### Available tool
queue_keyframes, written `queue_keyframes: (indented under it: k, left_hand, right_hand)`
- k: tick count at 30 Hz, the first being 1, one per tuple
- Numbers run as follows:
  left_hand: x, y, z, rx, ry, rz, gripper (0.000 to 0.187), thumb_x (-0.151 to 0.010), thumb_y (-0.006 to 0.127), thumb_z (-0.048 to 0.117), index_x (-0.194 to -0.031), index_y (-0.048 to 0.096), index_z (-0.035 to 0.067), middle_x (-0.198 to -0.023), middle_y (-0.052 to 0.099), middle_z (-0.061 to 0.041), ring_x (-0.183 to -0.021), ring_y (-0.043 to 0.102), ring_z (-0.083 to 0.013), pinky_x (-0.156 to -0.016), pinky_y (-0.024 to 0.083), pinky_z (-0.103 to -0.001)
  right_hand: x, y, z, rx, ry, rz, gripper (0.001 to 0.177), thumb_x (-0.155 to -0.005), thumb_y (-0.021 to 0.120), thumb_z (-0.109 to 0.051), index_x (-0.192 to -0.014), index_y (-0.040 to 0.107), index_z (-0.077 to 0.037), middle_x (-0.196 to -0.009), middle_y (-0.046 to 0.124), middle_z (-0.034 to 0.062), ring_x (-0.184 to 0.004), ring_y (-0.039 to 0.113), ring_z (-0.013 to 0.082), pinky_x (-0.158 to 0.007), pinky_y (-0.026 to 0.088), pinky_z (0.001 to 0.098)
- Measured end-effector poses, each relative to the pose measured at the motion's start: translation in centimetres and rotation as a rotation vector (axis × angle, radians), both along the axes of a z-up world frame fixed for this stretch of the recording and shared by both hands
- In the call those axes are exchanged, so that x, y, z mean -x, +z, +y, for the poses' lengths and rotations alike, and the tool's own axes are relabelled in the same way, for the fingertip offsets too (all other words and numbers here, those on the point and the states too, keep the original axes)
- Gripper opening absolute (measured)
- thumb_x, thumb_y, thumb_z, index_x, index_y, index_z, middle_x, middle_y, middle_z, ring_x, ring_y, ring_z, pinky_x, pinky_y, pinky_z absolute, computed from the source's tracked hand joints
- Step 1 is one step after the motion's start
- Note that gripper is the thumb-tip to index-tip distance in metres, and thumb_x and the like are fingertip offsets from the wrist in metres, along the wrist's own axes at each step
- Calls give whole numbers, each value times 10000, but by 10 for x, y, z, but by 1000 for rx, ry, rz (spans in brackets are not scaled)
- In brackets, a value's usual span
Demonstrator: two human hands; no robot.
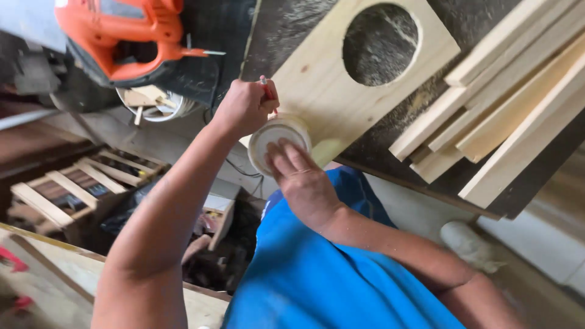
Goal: Tracing a circular shape onto a wooden board and cutting it out with a jigsaw
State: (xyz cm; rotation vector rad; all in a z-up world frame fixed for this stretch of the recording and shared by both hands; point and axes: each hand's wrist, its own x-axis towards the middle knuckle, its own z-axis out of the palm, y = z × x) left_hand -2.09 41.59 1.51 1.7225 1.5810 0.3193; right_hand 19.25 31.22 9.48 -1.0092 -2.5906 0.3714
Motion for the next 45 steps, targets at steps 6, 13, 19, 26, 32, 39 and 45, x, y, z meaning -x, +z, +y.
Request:
queue_keyframes:
  k: [6,13,19,26,32,39,45]
  left_hand:
    - [-48,-11,35,192,-329,154,153,-904,757,288,-881,787,140,-715,707,-183,-739,729,-424,-672,600,-518]
    - [-87,11,41,308,-641,366,133,-961,770,284,-921,735,162,-828,725,-72,-813,761,-288,-687,611,-403]
    - [-44,9,55,450,-413,503,148,-979,757,366,-965,735,220,-879,678,-65,-849,730,-324,-671,573,-431]
    - [-98,8,29,286,-648,410,138,-973,756,304,-961,705,176,-841,702,-91,-840,745,-319,-732,591,-415]
    - [-112,8,27,166,-800,426,78,-910,816,215,-896,754,170,-798,709,-56,-756,737,-260,-708,606,-375]
    - [-92,28,34,-277,-855,475,103,-798,799,54,-820,752,143,-699,686,25,-654,698,-188,-631,566,-371]
    - [-75,279,-50,-436,-140,20,129,-972,584,-106,-902,632,-9,-810,619,-95,-688,547,-248,-622,417,-359]
  right_hand:
    - [-2,-17,-5,73,-50,204,242,-985,612,-51,-1197,702,23,-1366,612,154,-1364,552,354,-1193,460,464]
    - [4,-18,-3,62,-34,64,359,-909,709,-58,-1262,731,-1,-1364,636,138,-1392,535,332,-1202,431,402]
    - [4,-17,-1,104,4,56,413,-885,765,4,-1295,739,-37,-1358,660,155,-1391,548,336,-1208,428,412]
    - [3,-26,-2,108,40,97,424,-853,830,-31,-1267,734,-20,-1303,661,166,-1347,557,345,-1189,436,418]
    - [-2,-28,3,190,109,119,381,-882,806,-4,-1255,728,-19,-1256,672,186,-1296,589,363,-1168,458,442]
    - [-5,-18,14,111,172,-23,334,-935,762,-94,-1264,718,-50,-1352,642,140,-1333,573,323,-1132,479,422]
    - [4,-10,81,-99,617,-382,283,-961,632,-346,-1216,752,-335,-1420,602,-70,-1307,528,219,-1042,326,548]
